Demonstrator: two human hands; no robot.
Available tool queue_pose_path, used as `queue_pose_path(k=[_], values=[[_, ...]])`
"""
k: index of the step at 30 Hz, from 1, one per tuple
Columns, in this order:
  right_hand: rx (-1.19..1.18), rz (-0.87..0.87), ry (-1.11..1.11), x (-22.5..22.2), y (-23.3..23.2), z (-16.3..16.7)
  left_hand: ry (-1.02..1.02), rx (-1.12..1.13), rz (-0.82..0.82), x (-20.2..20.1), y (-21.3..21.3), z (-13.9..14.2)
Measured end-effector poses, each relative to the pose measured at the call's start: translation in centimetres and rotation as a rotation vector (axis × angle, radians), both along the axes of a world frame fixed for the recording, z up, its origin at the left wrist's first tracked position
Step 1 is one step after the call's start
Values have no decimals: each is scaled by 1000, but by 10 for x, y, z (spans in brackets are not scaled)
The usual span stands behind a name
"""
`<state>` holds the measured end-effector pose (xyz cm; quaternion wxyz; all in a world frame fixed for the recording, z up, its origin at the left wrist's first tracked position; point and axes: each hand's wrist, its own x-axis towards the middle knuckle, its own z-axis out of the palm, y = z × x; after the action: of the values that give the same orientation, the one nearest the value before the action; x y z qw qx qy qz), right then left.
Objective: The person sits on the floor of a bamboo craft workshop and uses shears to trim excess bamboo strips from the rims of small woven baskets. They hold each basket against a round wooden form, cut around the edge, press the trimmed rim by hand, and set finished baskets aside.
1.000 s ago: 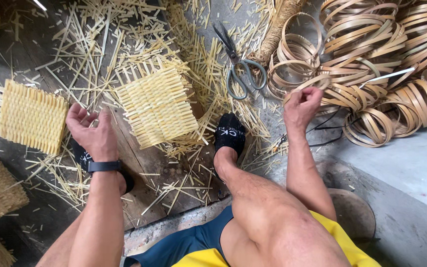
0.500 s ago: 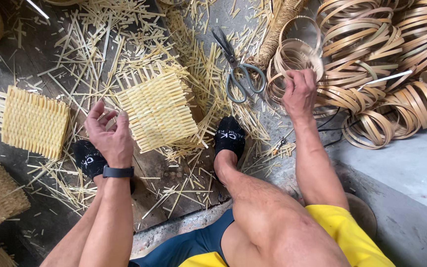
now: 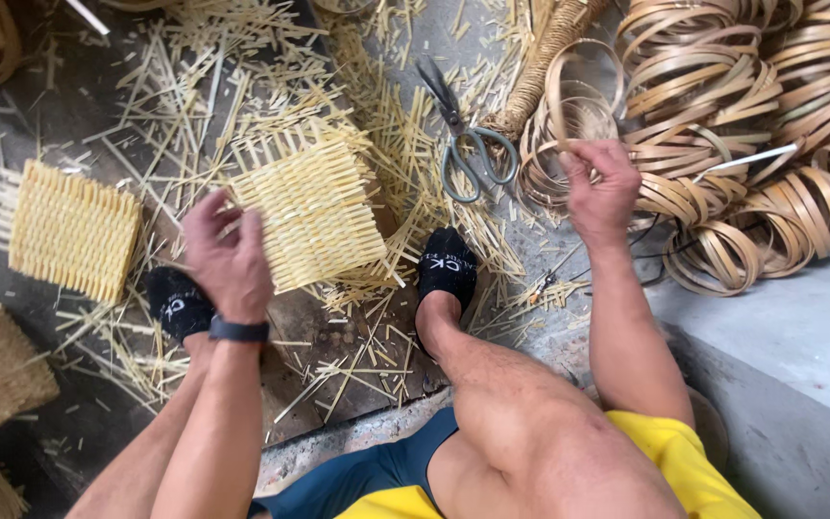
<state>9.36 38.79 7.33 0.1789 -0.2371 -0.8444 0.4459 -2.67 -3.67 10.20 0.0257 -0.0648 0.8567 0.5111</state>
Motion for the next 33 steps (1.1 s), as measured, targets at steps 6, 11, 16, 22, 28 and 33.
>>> queue_pose_path(k=[6, 11, 16, 22, 28, 33], values=[[-1589, 437, 315, -26, -76, 75, -555, 928, -220, 8, 93, 23], [-755, 419, 6, -50, -102, 125, -481, 1455, -27, 10, 95, 43], [508, 731, 421, -75, -109, 171, -376, 1292, -133, 14, 88, 56], [425, 906, 294, -89, -125, 190, -468, 1263, -239, 29, 87, 85], [670, 1112, 426, -92, -153, 197, -995, 1037, -234, -1, 94, 112], [874, 1076, 352, -87, -173, 192, -847, 899, -144, 14, 95, 103]])
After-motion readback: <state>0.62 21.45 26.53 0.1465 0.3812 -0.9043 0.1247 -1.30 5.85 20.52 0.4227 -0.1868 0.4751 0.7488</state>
